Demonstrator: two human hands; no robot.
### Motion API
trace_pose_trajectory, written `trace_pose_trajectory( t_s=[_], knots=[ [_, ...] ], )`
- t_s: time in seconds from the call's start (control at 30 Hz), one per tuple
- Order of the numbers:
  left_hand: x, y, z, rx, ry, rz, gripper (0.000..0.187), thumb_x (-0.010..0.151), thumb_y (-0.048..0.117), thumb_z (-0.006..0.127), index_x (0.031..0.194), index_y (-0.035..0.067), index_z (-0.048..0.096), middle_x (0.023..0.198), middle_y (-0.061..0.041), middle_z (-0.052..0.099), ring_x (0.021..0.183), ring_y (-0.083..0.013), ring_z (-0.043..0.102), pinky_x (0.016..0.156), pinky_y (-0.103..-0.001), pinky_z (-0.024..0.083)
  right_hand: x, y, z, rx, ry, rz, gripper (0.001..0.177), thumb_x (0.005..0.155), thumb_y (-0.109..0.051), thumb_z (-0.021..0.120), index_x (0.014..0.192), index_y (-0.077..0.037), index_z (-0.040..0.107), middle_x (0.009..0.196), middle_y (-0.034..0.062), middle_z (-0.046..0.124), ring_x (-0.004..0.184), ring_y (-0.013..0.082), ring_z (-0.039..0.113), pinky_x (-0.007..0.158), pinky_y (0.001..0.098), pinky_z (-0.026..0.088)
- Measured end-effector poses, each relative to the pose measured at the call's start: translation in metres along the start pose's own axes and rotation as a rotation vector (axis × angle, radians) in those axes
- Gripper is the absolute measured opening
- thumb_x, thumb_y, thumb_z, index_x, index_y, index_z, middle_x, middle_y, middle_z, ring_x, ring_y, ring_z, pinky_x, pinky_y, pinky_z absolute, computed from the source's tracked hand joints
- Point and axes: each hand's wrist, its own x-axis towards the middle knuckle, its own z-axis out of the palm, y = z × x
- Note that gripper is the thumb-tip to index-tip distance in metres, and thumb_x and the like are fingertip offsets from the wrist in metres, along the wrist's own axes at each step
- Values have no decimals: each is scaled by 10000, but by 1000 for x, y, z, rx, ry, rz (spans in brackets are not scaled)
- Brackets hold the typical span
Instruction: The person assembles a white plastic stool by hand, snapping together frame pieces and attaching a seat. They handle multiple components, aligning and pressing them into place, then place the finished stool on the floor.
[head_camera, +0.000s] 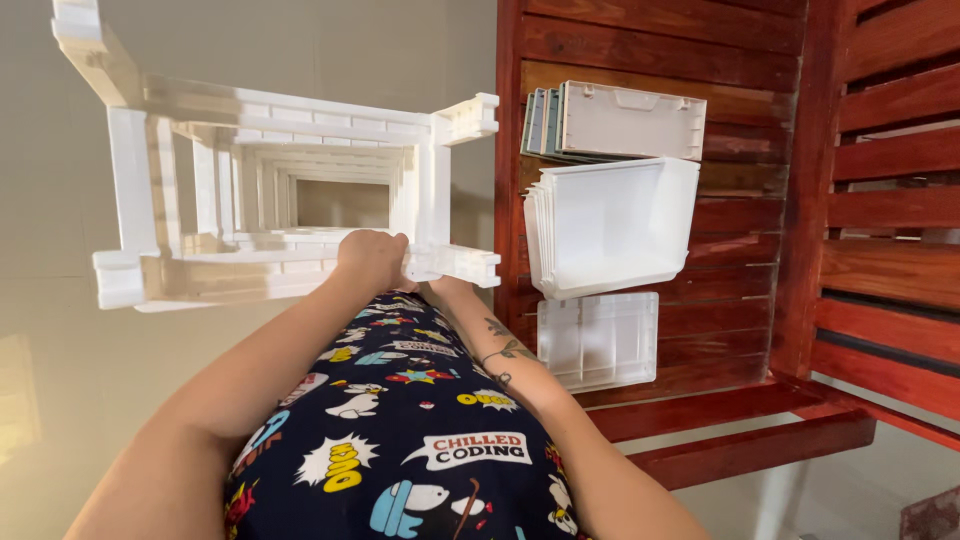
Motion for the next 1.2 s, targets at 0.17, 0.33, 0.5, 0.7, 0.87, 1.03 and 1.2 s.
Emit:
trace_pose_trajectory(
  t_s=[0.17,0.33,0.5,0.7,0.87,1.03,1.2],
  knots=[
    [-4,-15,4,-37,10,78,767,684,710,792,1131,107,635,1065,-104,739,1023,-310,711,835,-447,567,9,15,0,-63,-333,-2,323,982,-374,627,1203,-152,706,1205,104,727,1110,268,691,1003,386,556],
    [-6,-27,11,-41,59,134,761,677,729,762,1120,124,639,1071,-93,738,1014,-315,713,848,-463,560,5,17,10,419,-143,35,386,982,-278,600,1294,-51,615,1198,142,691,1085,269,670,930,380,565],
    [-7,-12,-1,-69,3,59,756,705,721,759,1125,102,649,1054,-100,745,999,-314,721,828,-463,571,3,0,17,683,-163,291,306,1012,-261,563,1209,-41,645,1066,101,734,993,222,704,861,358,599],
    [-19,5,-5,-50,25,-45,786,659,742,787,1096,95,696,1007,-137,757,982,-304,730,849,-427,576,-4,-15,15,-86,-17,202,319,931,-339,661,1108,-84,734,1062,143,736,1006,307,682,884,443,524],
    [-17,-7,5,-20,39,13,768,687,715,777,1131,99,670,990,-130,749,932,-320,731,794,-453,579,-6,-10,23,246,-39,244,389,943,-361,628,1235,-108,670,1127,121,737,1058,277,697,926,409,549],
    [-15,-23,0,19,-28,88,764,695,739,750,1114,105,665,946,-121,759,925,-306,735,789,-444,582,-3,1,32,527,-113,314,442,956,-345,624,1319,-93,630,1168,111,741,1058,233,716,909,356,586],
    [-19,-8,-26,35,-49,98,866,691,834,707,1145,100,644,962,-135,751,930,-309,734,756,-441,587,1,20,23,326,-225,309,378,982,-325,661,1277,-92,694,1203,113,763,1052,220,732,897,331,597]
  ],
)
